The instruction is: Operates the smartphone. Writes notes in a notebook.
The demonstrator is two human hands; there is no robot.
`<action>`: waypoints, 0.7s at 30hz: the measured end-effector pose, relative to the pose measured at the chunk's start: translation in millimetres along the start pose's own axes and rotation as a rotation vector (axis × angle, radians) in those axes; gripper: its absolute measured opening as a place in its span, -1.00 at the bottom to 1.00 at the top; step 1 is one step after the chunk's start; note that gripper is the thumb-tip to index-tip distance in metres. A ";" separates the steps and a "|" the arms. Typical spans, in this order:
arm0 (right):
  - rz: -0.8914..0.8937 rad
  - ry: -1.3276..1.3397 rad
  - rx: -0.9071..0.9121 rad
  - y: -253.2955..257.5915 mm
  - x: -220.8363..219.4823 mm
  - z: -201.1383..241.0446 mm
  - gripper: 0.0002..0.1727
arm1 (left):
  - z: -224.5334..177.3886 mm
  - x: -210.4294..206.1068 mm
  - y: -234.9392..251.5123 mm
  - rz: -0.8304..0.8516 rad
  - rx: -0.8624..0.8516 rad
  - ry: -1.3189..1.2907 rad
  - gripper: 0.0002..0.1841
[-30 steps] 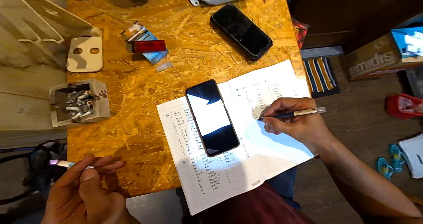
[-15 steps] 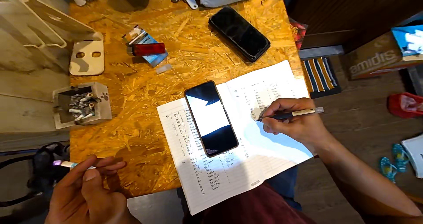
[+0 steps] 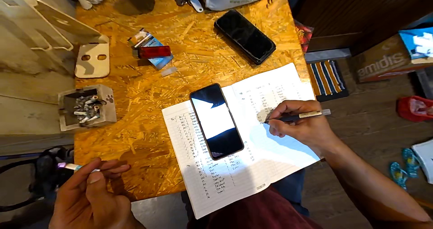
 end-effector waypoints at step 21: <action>-0.027 0.018 -0.035 -2.2 10.2 0.4 -0.96 | -3.8 -3.8 1.1 -0.019 0.006 0.015 -0.70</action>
Point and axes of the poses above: each hand's wrist, its own y-axis towards the middle knuckle, its own x-axis out of the back of the hand, z = x × y, the point moved 1 cm from there along y, towards the middle knuckle
